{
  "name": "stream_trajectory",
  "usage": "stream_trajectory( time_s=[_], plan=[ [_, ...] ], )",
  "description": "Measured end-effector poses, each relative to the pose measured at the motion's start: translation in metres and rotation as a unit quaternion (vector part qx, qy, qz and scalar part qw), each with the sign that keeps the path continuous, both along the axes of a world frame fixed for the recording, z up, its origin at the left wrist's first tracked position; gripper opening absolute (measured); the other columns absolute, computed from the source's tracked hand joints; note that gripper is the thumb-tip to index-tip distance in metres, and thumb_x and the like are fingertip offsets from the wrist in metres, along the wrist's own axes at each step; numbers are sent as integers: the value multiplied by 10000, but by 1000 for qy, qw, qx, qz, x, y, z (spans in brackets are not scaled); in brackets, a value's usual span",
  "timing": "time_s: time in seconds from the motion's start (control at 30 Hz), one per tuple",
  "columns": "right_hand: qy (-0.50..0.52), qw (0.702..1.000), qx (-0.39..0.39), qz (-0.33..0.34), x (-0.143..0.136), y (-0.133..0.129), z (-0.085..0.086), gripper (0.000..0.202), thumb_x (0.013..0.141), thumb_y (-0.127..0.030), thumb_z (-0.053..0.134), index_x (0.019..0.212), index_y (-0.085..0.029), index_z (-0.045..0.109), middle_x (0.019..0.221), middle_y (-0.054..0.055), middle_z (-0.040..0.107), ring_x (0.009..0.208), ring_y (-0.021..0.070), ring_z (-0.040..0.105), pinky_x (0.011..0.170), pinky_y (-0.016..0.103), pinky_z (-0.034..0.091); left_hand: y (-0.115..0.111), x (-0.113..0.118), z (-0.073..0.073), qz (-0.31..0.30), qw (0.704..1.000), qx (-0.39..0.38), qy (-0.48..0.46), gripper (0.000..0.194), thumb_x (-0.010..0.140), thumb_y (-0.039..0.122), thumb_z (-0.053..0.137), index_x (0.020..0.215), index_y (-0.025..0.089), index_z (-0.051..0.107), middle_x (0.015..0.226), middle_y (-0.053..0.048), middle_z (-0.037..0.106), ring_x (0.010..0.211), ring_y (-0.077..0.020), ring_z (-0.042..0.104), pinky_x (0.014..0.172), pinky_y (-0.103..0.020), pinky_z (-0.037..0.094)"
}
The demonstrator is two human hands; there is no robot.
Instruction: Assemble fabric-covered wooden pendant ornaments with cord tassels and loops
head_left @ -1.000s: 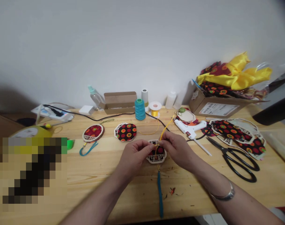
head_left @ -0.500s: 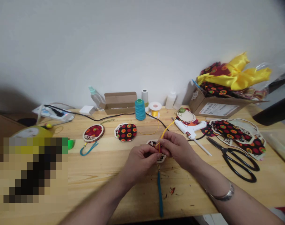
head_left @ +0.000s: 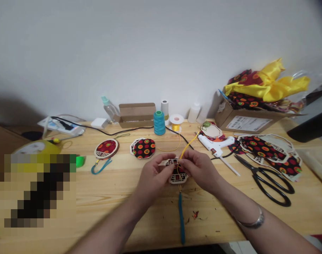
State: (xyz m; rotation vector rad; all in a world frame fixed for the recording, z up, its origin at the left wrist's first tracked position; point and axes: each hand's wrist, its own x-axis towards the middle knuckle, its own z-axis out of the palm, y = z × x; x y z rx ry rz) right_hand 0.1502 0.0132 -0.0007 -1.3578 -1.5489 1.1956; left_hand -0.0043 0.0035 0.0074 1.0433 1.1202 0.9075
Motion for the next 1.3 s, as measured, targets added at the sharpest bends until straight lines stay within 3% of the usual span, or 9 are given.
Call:
stream_trajectory(
  time_s=[0.07, 0.17, 0.37, 0.53, 0.83, 1.07, 1.3],
  plan=[
    [-54, 998, 42, -3, 0, -1, -1, 190, 791, -225, 522, 608, -180, 496, 544, -35, 521, 500, 84, 432, 486, 208, 334, 0, 0, 0, -37, 998, -42, -31, 397, 705, 243, 645, 1084, 137, 594, 700, -4, 627, 415, -28, 410, 409, -169, 289],
    [-100, 992, 78, -6, 0, -2, -1, 175, 788, -187, 520, 614, -179, 511, 554, -35, 529, 532, 92, 453, 515, 208, 343, 1, 0, -2, -40, 994, -76, -70, 389, 670, 222, 685, 1045, 143, 620, 812, -31, 660, 440, -28, 468, 400, -160, 278],
    [-129, 988, 87, 17, 0, -3, 1, 171, 789, -158, 520, 619, -175, 532, 544, -39, 520, 530, 89, 445, 516, 204, 329, 4, 0, -6, -67, 994, -60, -67, 225, 671, 220, 687, 878, 133, 683, 685, -26, 666, 550, -89, 568, 462, -173, 375],
    [-120, 989, 82, 27, 1, -1, 1, 192, 781, -175, 540, 591, -171, 513, 528, -46, 498, 525, 84, 436, 514, 204, 323, 6, 1, -5, -70, 996, -41, -30, 135, 696, 208, 660, 783, 109, 691, 572, -14, 637, 503, -73, 519, 486, -179, 383],
    [-10, 999, -21, 31, 2, 2, 8, 192, 738, -230, 572, 574, -170, 492, 493, -51, 480, 457, 65, 389, 434, 189, 301, 8, -3, -12, -77, 994, -56, -58, 94, 679, 208, 672, 698, 121, 701, 537, 5, 604, 473, -52, 480, 460, -167, 333],
    [126, 980, -142, 66, 4, 4, 9, 240, 695, -336, 634, 605, -158, 500, 457, -55, 487, 362, 33, 343, 349, 168, 216, 8, -3, -11, -67, 992, -78, -74, 145, 644, 257, 715, 689, 121, 698, 493, 12, 574, 445, -51, 455, 435, -169, 290],
    [117, 982, -135, 62, 5, 4, 9, 185, 702, -295, 618, 620, -153, 533, 432, -67, 457, 372, 38, 336, 363, 173, 220, 8, -4, -10, -60, 994, -65, -57, 136, 657, 256, 699, 685, 123, 700, 497, 12, 552, 458, -60, 434, 449, -185, 290]
  ],
)
